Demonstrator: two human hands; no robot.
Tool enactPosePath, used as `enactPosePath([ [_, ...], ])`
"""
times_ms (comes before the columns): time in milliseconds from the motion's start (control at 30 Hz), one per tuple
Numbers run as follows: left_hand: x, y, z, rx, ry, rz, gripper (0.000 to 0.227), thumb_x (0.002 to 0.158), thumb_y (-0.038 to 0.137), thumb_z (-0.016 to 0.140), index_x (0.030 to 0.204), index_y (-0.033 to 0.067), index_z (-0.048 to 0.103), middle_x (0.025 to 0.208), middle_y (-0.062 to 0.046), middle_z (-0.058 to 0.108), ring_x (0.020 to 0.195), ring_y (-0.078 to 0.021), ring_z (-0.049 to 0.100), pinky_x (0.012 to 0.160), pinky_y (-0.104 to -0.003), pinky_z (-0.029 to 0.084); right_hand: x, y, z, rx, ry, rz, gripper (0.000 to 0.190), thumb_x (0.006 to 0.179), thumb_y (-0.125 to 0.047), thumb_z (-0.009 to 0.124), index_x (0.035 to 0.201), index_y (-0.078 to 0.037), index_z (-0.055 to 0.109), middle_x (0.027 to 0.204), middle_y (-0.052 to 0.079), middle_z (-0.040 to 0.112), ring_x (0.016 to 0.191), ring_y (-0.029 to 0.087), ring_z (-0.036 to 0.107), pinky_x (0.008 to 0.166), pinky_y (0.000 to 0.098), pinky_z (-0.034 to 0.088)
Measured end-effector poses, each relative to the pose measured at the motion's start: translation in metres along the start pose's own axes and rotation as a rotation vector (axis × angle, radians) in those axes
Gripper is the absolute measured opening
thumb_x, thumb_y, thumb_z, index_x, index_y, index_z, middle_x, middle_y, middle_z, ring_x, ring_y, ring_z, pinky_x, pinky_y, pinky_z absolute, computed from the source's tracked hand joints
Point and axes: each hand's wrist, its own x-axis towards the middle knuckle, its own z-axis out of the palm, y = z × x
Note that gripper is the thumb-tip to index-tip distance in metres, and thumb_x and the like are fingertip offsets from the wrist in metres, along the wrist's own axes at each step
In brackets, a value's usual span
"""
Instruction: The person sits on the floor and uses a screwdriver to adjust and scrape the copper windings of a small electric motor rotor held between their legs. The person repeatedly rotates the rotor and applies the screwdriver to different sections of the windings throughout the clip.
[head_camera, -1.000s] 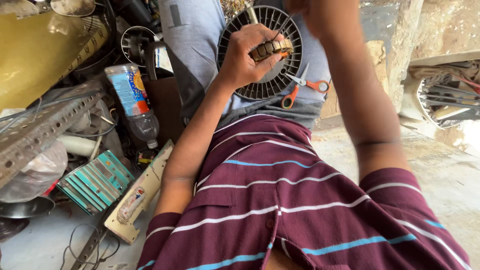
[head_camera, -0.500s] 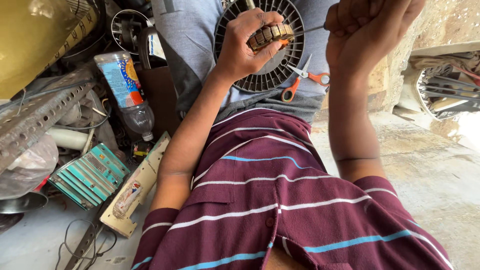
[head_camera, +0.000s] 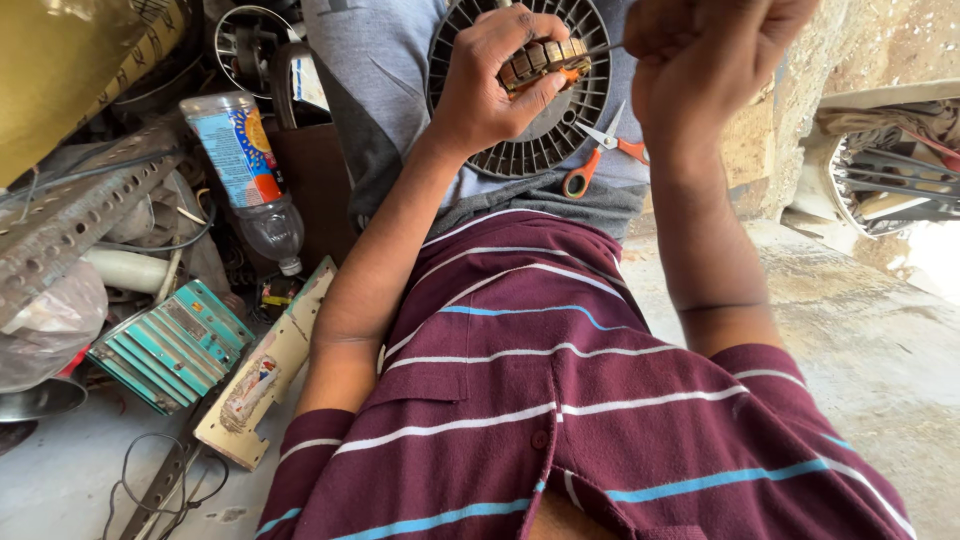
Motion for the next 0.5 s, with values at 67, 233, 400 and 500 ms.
enactPosePath([
  [67,0.001,0.002,-0.003,0.006,-0.006,-0.009,0.027,0.094,0.016,0.081,0.114,0.0087,0.065,0.092,-0.003,0.065,0.085,-0.0210,0.065,0.084,-0.037,0.052,-0.001,0.006,0.006,0.064,0.009,0.033,0.021,0.119,-0.018,0.049,0.103,-0.011,0.038,0.058,0.010,0.030,0.039,0.018,0.025,0.037,0.0340,0.019],
  [233,0.017,0.009,-0.010,0.014,-0.068,-0.076,0.016,0.101,0.020,0.062,0.106,0.0066,0.071,0.079,-0.007,0.058,0.076,-0.0221,0.061,0.078,-0.039,0.049,0.006,0.009,0.010,-0.068,-0.120,0.088,0.030,0.118,-0.019,0.048,0.092,-0.007,0.038,0.060,0.008,0.036,0.040,0.015,0.030,0.039,0.0326,0.021],
  [400,0.031,0.019,-0.017,-0.075,0.006,0.141,0.025,0.116,0.024,0.054,0.110,0.0023,0.066,0.104,-0.010,0.070,0.099,-0.0252,0.068,0.088,-0.039,0.052,0.014,0.008,0.000,-0.141,-0.188,0.212,0.044,0.121,-0.015,0.047,0.080,-0.001,0.042,0.060,0.009,0.043,0.048,0.016,0.037,0.048,0.0307,0.026],
  [500,0.036,0.016,-0.015,-0.263,-0.054,0.021,0.022,0.115,0.023,0.065,0.111,0.0017,0.068,0.104,-0.009,0.073,0.098,-0.0205,0.073,0.089,-0.035,0.058,0.022,0.004,-0.013,-0.331,-0.311,0.277,0.041,0.122,-0.011,0.048,0.082,-0.002,0.050,0.067,0.007,0.048,0.057,0.015,0.046,0.056,0.0294,0.036],
])
